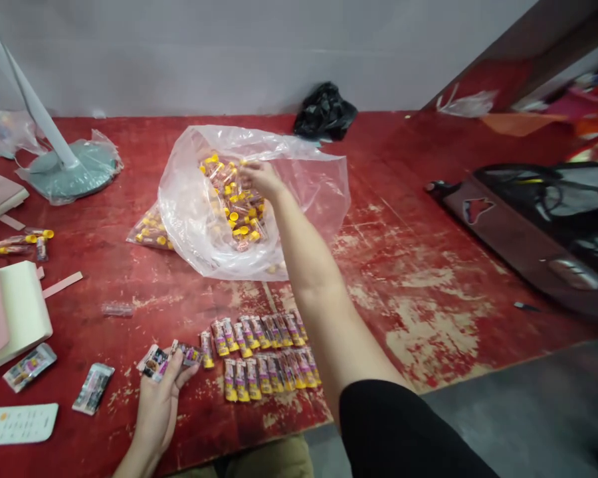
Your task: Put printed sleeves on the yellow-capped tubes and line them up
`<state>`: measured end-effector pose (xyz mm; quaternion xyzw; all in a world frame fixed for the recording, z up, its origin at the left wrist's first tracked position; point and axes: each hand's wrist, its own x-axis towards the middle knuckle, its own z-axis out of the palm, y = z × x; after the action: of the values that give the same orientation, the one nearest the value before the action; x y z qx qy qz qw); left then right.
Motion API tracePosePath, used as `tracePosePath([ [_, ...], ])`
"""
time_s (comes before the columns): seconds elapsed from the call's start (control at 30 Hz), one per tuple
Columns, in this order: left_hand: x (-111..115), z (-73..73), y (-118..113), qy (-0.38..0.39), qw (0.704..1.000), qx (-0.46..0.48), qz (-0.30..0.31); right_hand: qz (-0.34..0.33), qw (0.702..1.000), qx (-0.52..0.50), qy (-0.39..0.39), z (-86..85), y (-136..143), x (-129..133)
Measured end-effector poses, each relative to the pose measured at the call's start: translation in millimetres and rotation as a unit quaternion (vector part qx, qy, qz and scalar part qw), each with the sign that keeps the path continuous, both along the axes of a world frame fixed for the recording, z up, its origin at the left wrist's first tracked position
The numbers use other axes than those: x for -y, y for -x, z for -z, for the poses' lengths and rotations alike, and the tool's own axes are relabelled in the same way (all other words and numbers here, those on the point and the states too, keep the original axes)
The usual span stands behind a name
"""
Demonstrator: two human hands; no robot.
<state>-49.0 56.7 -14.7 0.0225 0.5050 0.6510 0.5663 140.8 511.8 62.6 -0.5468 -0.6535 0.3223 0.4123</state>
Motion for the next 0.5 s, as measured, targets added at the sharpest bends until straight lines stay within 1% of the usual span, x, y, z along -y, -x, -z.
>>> tracePosePath([
  [0.07,-4.5,-1.4,0.8,-0.004,1.0,-0.003,0.004,-0.043,0.995,-0.089,-0.003,-6.3,-17.1,5.4],
  [0.13,-7.7,-1.6,1.3,-0.009,1.0,0.0,0.011,-0.073,0.984,-0.16,0.001,-13.5,-32.3,14.2],
  [0.23,-8.8,-1.7,1.0,-0.017,1.0,0.001,0.024,-0.092,0.977,-0.193,-0.018,-23.8,-44.1,33.8],
  [0.3,-7.7,-3.4,-0.5,-0.023,0.999,-0.005,0.03,-0.101,0.979,-0.175,-0.038,-30.2,-46.3,52.4],
  [0.4,-6.4,-11.4,-6.8,-0.024,0.999,-0.014,0.036,-0.107,0.984,-0.139,-0.039,-36.5,-49.4,94.4],
  [0.47,-6.4,-19.9,-14.7,-0.031,0.999,-0.016,0.03,-0.104,0.984,-0.14,-0.033,-35.1,-54.1,137.1],
  [0.5,-6.8,-24.1,-19.8,-0.038,0.999,-0.015,0.028,-0.097,0.984,-0.148,-0.033,-32.1,-57.0,163.8],
])
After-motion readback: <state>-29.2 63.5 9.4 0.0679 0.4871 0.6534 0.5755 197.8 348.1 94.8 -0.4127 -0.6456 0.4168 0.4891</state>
